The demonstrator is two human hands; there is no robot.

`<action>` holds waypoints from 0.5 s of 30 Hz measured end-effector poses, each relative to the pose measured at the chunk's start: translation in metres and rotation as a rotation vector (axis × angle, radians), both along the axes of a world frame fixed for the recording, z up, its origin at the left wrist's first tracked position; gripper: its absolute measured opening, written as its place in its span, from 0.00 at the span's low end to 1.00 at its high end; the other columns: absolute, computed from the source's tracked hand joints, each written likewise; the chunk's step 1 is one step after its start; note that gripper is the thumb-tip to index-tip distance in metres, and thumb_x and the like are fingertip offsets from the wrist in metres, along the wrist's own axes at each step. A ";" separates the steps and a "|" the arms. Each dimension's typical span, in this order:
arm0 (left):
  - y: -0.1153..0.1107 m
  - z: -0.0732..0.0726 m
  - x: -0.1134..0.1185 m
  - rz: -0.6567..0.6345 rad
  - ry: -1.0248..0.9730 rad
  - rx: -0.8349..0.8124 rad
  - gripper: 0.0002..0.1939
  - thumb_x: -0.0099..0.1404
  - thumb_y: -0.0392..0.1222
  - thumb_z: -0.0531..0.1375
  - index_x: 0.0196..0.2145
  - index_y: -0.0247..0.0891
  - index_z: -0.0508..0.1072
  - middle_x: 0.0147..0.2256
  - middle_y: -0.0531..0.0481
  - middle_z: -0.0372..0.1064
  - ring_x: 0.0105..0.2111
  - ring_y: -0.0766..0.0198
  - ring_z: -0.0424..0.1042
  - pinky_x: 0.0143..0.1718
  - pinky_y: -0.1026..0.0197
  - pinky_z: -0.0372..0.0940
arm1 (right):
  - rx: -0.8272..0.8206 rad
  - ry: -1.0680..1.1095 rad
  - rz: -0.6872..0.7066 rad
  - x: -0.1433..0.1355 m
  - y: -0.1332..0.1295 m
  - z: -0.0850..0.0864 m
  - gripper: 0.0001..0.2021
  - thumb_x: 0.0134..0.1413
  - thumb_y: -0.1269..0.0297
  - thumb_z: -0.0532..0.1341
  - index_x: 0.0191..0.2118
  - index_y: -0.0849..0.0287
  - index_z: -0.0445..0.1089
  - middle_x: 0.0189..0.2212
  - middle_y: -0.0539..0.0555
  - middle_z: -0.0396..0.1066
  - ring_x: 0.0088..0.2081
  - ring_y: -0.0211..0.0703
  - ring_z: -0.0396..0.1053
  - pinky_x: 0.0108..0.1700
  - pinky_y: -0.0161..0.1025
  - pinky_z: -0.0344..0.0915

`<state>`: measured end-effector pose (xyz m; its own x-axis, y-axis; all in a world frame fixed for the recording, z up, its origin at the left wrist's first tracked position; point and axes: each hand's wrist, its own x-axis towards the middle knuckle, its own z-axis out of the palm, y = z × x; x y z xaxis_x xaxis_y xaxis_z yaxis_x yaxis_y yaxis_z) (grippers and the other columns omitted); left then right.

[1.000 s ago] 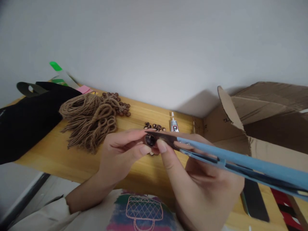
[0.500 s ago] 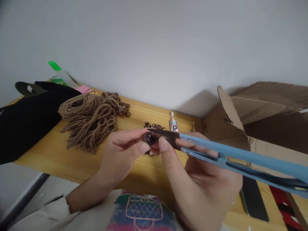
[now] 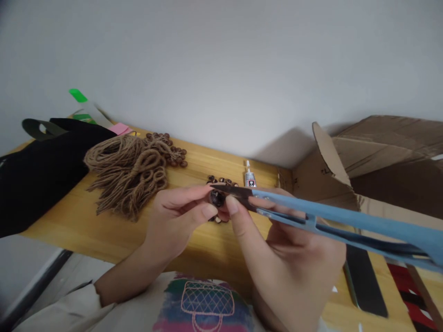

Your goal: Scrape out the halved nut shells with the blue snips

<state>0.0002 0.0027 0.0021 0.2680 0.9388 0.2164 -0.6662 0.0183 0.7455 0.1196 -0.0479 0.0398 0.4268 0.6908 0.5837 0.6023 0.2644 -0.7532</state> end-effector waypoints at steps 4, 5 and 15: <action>0.000 0.000 0.000 -0.010 -0.009 -0.017 0.14 0.50 0.32 0.75 0.34 0.47 0.85 0.31 0.52 0.83 0.26 0.65 0.81 0.33 0.65 0.78 | -0.010 -0.050 -0.019 0.002 -0.001 0.003 0.08 0.44 0.65 0.74 0.31 0.48 0.77 0.30 0.41 0.79 0.31 0.36 0.77 0.39 0.33 0.76; 0.000 0.000 0.000 -0.010 -0.003 -0.021 0.14 0.50 0.32 0.76 0.34 0.46 0.85 0.31 0.51 0.83 0.26 0.65 0.81 0.33 0.65 0.78 | -0.028 -0.049 -0.009 0.002 -0.001 0.004 0.08 0.44 0.65 0.74 0.30 0.48 0.76 0.30 0.41 0.79 0.30 0.36 0.77 0.39 0.33 0.76; 0.000 0.003 0.000 -0.107 -0.131 -0.081 0.12 0.52 0.35 0.75 0.36 0.43 0.85 0.29 0.51 0.82 0.26 0.65 0.81 0.32 0.67 0.77 | 0.072 0.071 -0.009 -0.007 0.002 -0.010 0.10 0.44 0.68 0.74 0.35 0.53 0.76 0.33 0.44 0.78 0.33 0.32 0.76 0.31 0.27 0.71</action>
<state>0.0001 0.0029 0.0055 0.3415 0.9223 0.1811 -0.7487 0.1504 0.6456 0.1122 -0.0459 0.0301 0.4750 0.6440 0.5997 0.5510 0.3137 -0.7733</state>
